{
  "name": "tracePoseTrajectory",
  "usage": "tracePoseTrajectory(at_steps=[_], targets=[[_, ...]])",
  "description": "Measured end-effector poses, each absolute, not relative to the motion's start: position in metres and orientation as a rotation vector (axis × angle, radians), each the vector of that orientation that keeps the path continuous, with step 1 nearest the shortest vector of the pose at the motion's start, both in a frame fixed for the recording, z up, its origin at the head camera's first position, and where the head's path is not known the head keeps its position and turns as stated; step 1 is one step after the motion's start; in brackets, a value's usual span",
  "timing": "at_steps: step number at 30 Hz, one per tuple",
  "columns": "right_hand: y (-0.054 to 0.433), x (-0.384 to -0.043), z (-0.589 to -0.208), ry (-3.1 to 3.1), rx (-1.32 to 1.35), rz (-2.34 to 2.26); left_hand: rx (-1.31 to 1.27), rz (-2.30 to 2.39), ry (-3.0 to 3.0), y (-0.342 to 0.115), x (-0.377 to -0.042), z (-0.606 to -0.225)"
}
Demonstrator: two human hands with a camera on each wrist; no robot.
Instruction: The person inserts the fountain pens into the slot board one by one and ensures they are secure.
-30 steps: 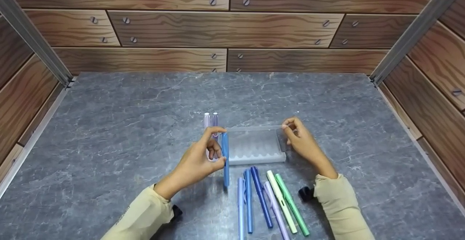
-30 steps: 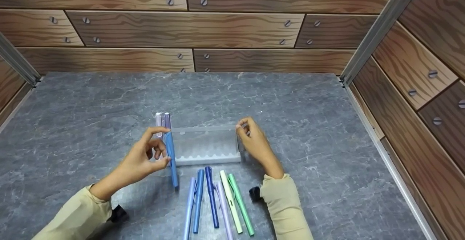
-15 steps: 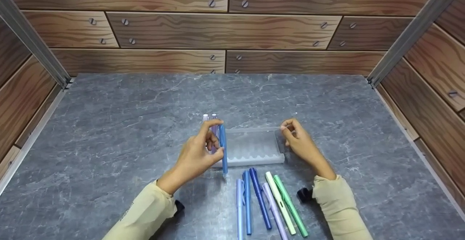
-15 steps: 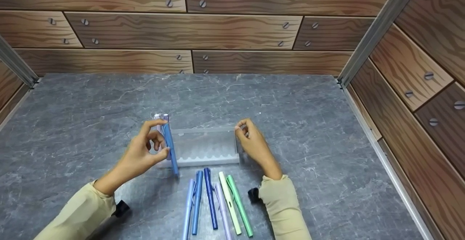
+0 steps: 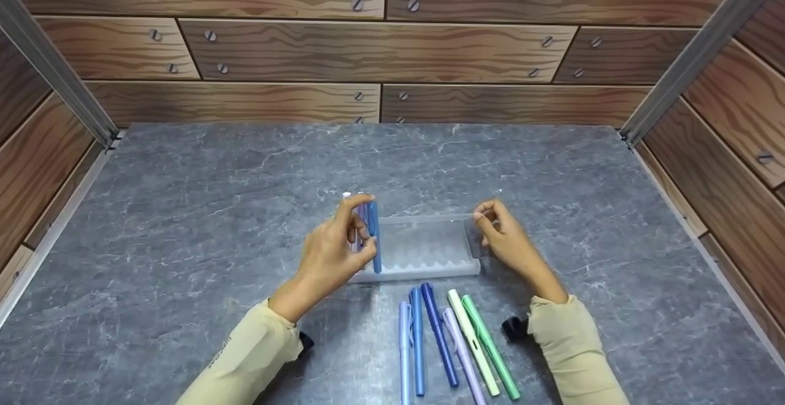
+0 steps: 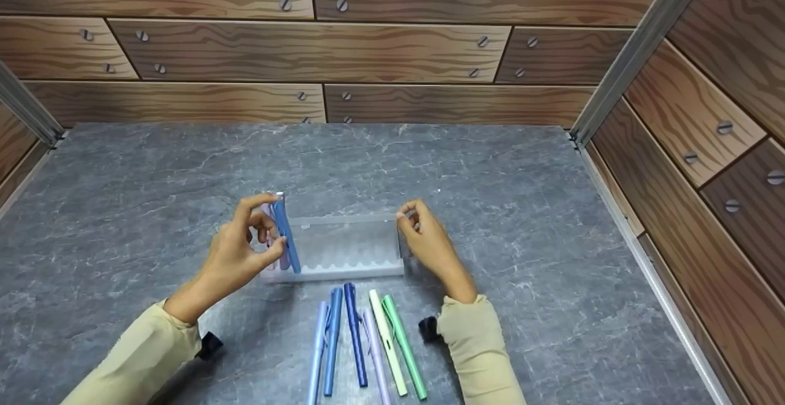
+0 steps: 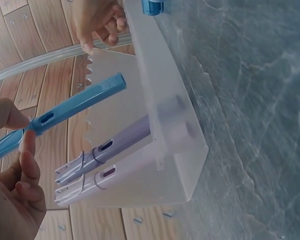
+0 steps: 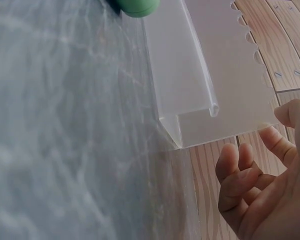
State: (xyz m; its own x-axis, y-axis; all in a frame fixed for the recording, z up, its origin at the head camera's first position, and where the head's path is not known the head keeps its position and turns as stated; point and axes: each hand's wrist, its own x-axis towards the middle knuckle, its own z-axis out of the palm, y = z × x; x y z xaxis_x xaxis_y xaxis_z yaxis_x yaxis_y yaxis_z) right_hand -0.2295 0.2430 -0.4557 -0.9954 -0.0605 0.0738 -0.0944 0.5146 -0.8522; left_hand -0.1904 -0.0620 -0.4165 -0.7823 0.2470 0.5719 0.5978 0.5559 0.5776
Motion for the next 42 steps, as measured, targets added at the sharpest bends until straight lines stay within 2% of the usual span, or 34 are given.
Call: tracePoseTrajectory(at_steps=[10, 20, 42], targets=[[0.24, -0.228, -0.454, -2.707, 0.114, 1.536, -0.671, -0.974, -2.322, -0.061, -0.195, -0.423], [0.227, -0.21, -0.421, -2.726, 0.138, 1.538, -0.669, -0.934, -2.383, -0.062, -0.201, -0.427], [0.227, -0.21, -0.42, -2.716, 0.144, 1.565, -0.638, -1.054, -2.644, -0.064, -0.204, -0.422]])
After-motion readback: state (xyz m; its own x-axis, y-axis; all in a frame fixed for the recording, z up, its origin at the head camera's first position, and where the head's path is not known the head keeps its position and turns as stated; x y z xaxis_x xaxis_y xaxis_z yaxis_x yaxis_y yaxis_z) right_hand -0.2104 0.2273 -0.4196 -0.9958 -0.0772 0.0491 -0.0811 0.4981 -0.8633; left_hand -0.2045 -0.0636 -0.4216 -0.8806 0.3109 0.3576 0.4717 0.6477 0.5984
